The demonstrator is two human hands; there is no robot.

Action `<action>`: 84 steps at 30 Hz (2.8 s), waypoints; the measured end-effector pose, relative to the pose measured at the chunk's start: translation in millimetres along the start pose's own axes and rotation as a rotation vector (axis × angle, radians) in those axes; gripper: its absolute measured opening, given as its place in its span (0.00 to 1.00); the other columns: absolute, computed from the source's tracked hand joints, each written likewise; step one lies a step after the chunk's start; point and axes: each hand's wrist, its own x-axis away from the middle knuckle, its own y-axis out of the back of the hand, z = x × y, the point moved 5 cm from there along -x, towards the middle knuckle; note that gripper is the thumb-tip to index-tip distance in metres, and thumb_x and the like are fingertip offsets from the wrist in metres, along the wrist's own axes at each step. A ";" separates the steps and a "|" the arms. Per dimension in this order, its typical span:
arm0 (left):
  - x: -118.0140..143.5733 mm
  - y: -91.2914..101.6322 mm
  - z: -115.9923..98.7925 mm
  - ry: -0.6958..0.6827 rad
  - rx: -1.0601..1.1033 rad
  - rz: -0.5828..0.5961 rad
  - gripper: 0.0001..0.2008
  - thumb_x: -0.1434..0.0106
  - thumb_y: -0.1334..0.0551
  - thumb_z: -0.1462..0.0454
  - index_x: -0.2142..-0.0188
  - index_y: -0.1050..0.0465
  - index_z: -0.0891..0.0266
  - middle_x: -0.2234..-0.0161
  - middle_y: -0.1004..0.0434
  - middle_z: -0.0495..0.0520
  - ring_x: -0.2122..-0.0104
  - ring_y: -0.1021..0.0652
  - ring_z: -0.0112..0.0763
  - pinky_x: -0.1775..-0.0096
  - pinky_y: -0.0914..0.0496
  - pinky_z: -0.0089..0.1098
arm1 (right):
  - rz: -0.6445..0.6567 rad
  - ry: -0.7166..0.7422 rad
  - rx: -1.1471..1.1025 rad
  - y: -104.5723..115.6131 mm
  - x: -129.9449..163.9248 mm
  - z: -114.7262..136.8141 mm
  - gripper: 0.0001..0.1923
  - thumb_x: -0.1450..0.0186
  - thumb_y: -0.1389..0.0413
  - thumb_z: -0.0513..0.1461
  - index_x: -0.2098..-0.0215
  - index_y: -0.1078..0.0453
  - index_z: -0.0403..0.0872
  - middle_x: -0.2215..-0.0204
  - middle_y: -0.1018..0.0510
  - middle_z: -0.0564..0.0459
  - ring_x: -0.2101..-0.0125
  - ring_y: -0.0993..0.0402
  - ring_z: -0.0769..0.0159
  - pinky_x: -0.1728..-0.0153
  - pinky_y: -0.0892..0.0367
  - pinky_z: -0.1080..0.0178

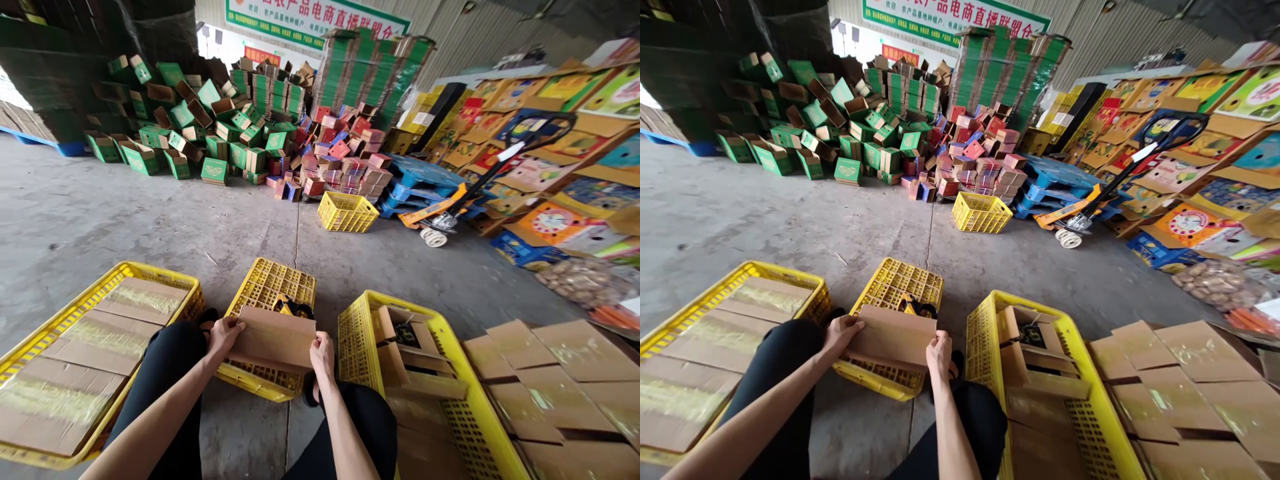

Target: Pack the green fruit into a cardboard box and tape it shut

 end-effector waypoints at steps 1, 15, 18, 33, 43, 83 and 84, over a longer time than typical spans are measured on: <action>-1.0 0.3 0.7 0.006 0.008 0.000 0.13 0.39 0.32 0.59 0.58 0.16 0.65 0.62 0.12 0.57 0.58 0.14 0.44 0.60 0.25 0.32 | 0.004 0.007 -0.004 -0.9 0.7 1.0 0.22 0.34 0.50 0.32 0.45 0.24 0.43 0.55 0.18 0.41 0.50 0.20 0.53 0.47 0.28 0.59; -5.6 0.8 0.3 0.026 0.026 -0.015 0.10 0.40 0.30 0.61 0.60 0.18 0.62 0.61 0.13 0.56 0.57 0.15 0.43 0.58 0.25 0.33 | 0.628 0.590 0.436 -3.0 6.6 82.5 0.73 0.49 0.26 0.51 0.22 0.72 0.64 0.22 0.75 0.43 0.25 0.79 0.33 0.35 0.71 0.22; -7.4 -2.9 1.6 0.003 0.015 0.005 0.11 0.38 0.32 0.61 0.57 0.19 0.63 0.59 0.13 0.58 0.56 0.15 0.44 0.54 0.24 0.36 | 0.702 0.602 0.419 -5.7 0.5 89.6 0.72 0.51 0.25 0.49 0.22 0.66 0.65 0.21 0.70 0.41 0.25 0.73 0.28 0.35 0.66 0.22; 19.5 -59.0 -46.9 -0.527 -0.776 0.455 0.74 0.59 0.19 0.50 0.23 0.64 0.48 0.23 0.74 0.68 0.28 0.68 0.79 0.43 0.53 0.85 | 0.677 0.627 0.440 -14.2 2.3 83.9 0.71 0.50 0.27 0.54 0.21 0.67 0.61 0.22 0.68 0.36 0.25 0.72 0.26 0.36 0.69 0.20; 16.8 -66.6 -49.6 -0.544 -0.862 0.468 0.75 0.58 0.19 0.50 0.22 0.65 0.52 0.24 0.74 0.74 0.28 0.66 0.79 0.44 0.37 0.77 | 0.596 0.649 0.434 -20.6 4.9 81.5 0.71 0.50 0.28 0.55 0.21 0.65 0.58 0.22 0.65 0.33 0.26 0.69 0.23 0.37 0.69 0.19; -9.2 -14.4 10.9 -0.030 0.338 0.131 0.31 0.46 0.28 0.59 0.42 0.22 0.61 0.56 0.17 0.55 0.51 0.18 0.47 0.48 0.25 0.41 | 0.599 0.609 0.445 -21.4 14.3 80.5 0.74 0.53 0.25 0.54 0.22 0.66 0.64 0.21 0.69 0.41 0.25 0.73 0.26 0.35 0.73 0.21; -8.2 -13.8 10.8 -0.002 0.356 0.138 0.31 0.46 0.27 0.59 0.42 0.21 0.61 0.57 0.16 0.56 0.52 0.17 0.47 0.50 0.24 0.40 | 0.602 0.607 0.439 -20.4 15.6 81.7 0.73 0.52 0.25 0.55 0.22 0.66 0.64 0.21 0.70 0.42 0.25 0.74 0.27 0.35 0.74 0.21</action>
